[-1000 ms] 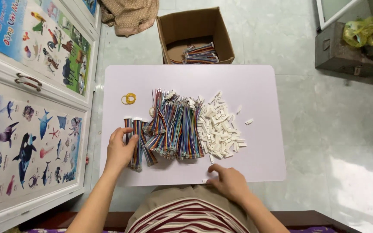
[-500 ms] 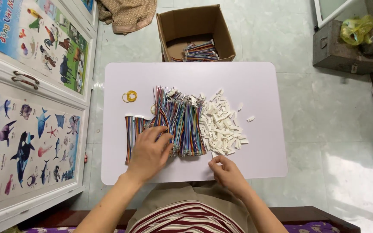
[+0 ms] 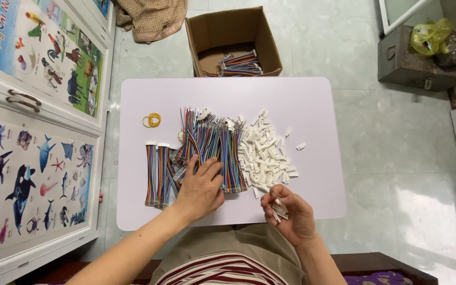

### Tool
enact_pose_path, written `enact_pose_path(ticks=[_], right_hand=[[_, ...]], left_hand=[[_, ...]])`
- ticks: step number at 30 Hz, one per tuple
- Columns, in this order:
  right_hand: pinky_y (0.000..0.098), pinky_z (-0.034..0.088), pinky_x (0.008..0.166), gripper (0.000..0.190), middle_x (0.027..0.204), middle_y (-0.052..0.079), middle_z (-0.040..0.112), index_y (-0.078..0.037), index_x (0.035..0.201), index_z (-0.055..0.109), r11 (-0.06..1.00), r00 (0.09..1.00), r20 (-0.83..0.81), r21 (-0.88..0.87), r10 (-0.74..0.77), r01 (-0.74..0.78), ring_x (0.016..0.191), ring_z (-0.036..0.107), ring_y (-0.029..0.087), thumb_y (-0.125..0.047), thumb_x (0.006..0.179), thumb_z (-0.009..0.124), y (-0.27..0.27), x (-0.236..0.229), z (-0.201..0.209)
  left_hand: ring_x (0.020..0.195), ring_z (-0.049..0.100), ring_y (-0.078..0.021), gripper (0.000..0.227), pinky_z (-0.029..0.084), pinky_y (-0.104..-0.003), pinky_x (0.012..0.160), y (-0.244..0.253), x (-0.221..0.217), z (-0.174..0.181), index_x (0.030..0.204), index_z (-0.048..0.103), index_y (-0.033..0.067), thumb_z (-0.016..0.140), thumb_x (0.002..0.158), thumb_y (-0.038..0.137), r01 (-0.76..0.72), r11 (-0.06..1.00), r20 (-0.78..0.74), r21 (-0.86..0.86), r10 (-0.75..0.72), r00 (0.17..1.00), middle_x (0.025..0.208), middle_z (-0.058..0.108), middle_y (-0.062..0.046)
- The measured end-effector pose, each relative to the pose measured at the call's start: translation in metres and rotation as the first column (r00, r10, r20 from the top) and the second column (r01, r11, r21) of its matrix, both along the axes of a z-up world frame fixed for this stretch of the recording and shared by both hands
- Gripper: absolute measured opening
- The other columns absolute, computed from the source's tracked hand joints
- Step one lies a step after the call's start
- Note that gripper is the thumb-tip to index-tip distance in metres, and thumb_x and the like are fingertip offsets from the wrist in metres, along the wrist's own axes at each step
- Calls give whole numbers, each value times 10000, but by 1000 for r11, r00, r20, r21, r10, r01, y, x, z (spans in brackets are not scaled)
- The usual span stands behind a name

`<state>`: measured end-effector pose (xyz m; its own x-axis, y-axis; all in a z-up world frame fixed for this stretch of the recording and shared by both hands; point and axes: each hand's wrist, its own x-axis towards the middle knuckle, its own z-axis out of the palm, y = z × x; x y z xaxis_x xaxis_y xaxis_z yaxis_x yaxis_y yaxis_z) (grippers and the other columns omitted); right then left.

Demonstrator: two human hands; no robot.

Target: The person is manually attaching white plastic connectors to the ends of multi-colored ribbon cables.

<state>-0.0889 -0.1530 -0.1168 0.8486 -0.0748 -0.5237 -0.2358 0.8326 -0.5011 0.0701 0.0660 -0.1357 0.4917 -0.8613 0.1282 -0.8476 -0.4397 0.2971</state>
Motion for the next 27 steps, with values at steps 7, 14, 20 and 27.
enact_pose_path(ticks=[7,14,20,27], right_hand=[[276,418,444,415,721,79,625,-24,1010,729,977,953,-258,-99,156,-187,554,549,135,-345,950,473,19,47,21],[233,272,373,300,598,12,545,-49,863,606,912,896,-242,-81,373,-402,434,394,76,-319,995,614,6,56,-6],[213,268,342,226,533,7,527,-5,963,673,922,925,-44,116,377,-370,402,384,54,-228,969,638,-1,35,31],[227,286,396,159,610,40,616,-7,956,686,929,949,-135,-203,286,-309,435,414,62,-164,950,670,9,42,58]], left_hand=[[1257,544,-342,182,423,-506,1028,-14,-8,73,839,668,31,727,821,202,-225,935,-206,-275,171,963,1232,655,-156],[862,702,-182,273,561,-336,747,-21,-9,57,1012,774,42,697,899,278,-425,895,-740,-137,193,644,1046,765,-75],[1012,645,-126,474,516,-290,867,1,16,-23,1281,714,54,668,943,384,-759,633,-979,153,201,-29,1148,750,-67],[1159,652,-109,537,502,-274,1023,-25,-18,76,1372,634,33,658,940,351,-499,857,-977,-131,-197,-81,1241,736,-43]])
